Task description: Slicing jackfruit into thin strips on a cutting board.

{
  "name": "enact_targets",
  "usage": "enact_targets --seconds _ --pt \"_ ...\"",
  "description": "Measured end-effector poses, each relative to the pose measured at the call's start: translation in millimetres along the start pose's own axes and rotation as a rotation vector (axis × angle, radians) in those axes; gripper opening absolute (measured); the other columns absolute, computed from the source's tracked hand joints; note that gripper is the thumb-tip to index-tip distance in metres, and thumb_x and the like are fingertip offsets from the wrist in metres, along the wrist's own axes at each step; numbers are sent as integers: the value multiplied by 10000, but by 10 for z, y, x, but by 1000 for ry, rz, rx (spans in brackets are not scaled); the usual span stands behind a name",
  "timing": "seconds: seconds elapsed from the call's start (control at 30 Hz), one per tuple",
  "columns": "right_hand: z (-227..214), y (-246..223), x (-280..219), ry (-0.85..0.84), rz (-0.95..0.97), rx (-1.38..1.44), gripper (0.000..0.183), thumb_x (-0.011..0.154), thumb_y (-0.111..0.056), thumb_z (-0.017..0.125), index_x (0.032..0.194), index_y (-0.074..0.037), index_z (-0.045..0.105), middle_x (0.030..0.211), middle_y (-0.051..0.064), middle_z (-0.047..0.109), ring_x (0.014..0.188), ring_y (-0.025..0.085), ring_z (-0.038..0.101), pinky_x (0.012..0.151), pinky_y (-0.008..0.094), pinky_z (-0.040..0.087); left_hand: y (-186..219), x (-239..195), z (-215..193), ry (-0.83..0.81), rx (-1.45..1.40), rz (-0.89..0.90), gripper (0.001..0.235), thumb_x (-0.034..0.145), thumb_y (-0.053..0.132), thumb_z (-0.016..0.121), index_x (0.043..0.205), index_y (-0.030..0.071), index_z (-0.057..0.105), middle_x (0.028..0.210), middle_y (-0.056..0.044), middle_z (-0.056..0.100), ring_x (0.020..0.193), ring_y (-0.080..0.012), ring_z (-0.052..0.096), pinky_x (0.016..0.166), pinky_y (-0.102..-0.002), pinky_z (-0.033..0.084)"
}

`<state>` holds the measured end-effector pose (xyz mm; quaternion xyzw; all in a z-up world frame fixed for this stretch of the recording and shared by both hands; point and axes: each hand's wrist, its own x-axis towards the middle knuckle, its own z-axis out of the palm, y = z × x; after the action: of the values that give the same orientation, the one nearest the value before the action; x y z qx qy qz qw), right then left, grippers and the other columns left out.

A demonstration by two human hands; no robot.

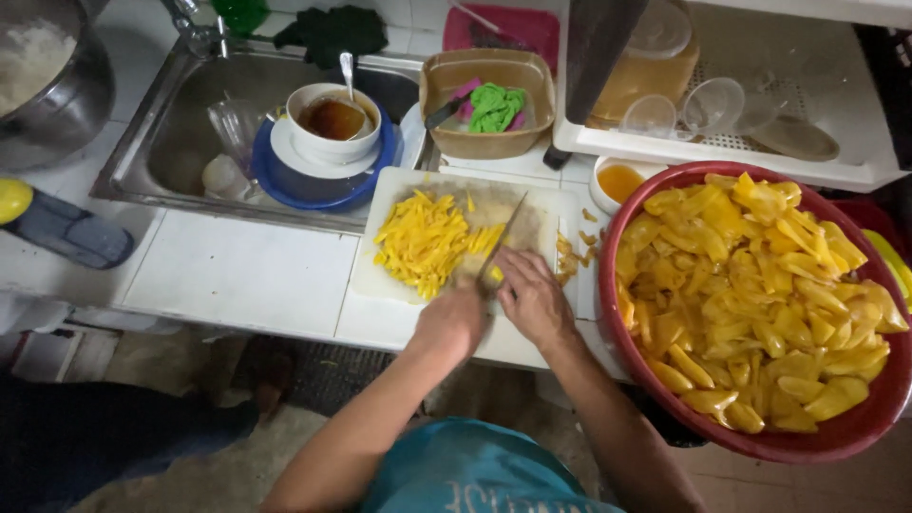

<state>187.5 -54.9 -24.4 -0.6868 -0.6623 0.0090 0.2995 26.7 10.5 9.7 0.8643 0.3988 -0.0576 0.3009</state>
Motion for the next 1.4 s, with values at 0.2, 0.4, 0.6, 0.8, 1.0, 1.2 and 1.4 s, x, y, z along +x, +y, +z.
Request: enact_targets --seconds 0.2,0.4,0.6,0.8,1.0,1.2,1.4 --pt "261 264 -158 157 -39 88 389 880 -45 704 1268 -20 706 1334 139 693 1251 311 651 1108 407 516 -365 409 218 30 -53 11 256 916 97 573 1128 -8 670 1087 -290 691 1038 -439 699 860 -516 587" --pt "223 219 -203 227 63 131 286 853 -80 769 1127 0 746 1239 178 717 1128 320 692 981 396 566 -143 -262 -98 201 -112 -9 296 933 181 601 1113 -46 538 928 -330 685 917 -521 663 801 -595 543" --pt "148 149 -199 258 -13 119 189 813 -7 776 1001 -7 763 1090 127 757 1122 288 711 981 386 573 -205 -327 109 203 21 78 202 882 36 559 1069 -39 552 877 -307 705 852 -485 705 736 -556 589" --pt "242 235 -195 230 -25 65 182 816 -6 786 997 -15 764 1108 142 755 1112 285 707 995 393 564 -166 -300 71 112 86 79 500 878 61 570 1327 -120 442 917 -278 723 856 -450 732 727 -513 605" --pt "174 131 -181 301 -46 107 140 808 23 778 938 4 730 1051 148 742 1069 319 706 943 397 571 117 186 -136 -33 -126 -98 303 980 107 476 1266 9 505 1071 -298 689 1003 -440 708 854 -507 587" --pt "116 90 -163 317 -66 123 156 794 22 777 930 0 704 1066 143 723 1073 317 698 945 406 566 102 -38 -154 100 -74 24 302 963 103 497 1231 -36 516 1049 -317 693 1008 -482 686 849 -540 565" --pt "93 73 -162 283 -39 113 155 789 3 774 928 -8 705 1052 136 729 1055 305 700 911 399 568 165 -140 -114 -76 -53 -130 327 1023 134 415 1298 -30 480 1132 -324 674 1047 -464 698 888 -517 580"
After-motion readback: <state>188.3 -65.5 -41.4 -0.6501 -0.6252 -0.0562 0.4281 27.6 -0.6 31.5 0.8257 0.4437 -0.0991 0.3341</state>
